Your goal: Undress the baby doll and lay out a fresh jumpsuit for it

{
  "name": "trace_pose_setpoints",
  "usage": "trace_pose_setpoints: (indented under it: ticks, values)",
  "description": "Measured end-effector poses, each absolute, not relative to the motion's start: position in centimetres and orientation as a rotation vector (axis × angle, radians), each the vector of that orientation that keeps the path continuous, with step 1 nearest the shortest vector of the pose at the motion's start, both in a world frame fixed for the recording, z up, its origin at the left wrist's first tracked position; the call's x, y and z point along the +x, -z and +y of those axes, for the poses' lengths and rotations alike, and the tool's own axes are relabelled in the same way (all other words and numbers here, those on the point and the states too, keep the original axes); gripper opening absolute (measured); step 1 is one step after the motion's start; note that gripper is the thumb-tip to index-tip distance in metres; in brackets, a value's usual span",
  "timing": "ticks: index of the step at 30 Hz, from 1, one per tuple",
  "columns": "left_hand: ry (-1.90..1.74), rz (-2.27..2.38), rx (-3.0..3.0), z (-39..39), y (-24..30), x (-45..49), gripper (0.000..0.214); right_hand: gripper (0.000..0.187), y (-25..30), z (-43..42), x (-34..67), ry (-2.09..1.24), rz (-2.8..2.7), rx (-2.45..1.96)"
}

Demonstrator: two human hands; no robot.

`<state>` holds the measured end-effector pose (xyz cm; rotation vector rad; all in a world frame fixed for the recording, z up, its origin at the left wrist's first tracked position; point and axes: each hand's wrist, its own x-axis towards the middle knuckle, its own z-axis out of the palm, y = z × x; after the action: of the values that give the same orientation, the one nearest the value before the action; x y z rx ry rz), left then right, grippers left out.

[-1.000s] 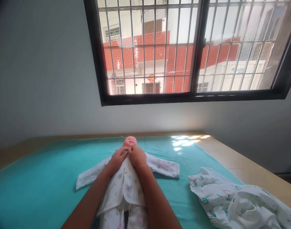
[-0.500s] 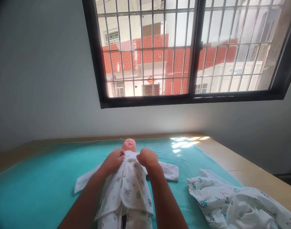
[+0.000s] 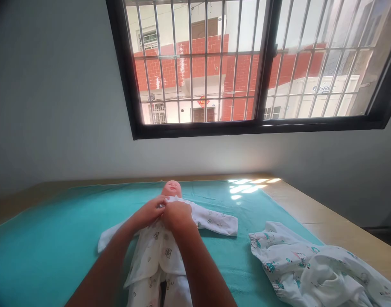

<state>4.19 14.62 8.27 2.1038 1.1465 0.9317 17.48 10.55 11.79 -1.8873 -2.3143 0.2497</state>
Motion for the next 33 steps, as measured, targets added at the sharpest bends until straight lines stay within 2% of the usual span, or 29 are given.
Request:
trace_pose_setpoints:
  ticks: [12, 21, 27, 33]
  values:
    - [-0.838, 1.086, 2.067, 13.9, -8.9, 3.9, 0.014, 0.023, -13.8, 10.9, 20.8, -0.660, -2.465, -1.702]
    - [-0.946, 1.157, 2.095, 14.3, -8.3, 4.9, 0.016, 0.027, -13.4, 11.2, 20.4, -0.584, -2.398, -1.783]
    - [-0.958, 1.191, 2.125, 14.2, -8.2, 5.0, 0.014, 0.017, -12.8, 11.5, 19.3, -0.461, -2.322, -1.843]
    - [-0.890, 1.299, 2.160, 13.9, -8.4, 5.0, 0.015, 0.018, -12.2, 12.2, 19.8, -0.619, -2.282, -1.787]
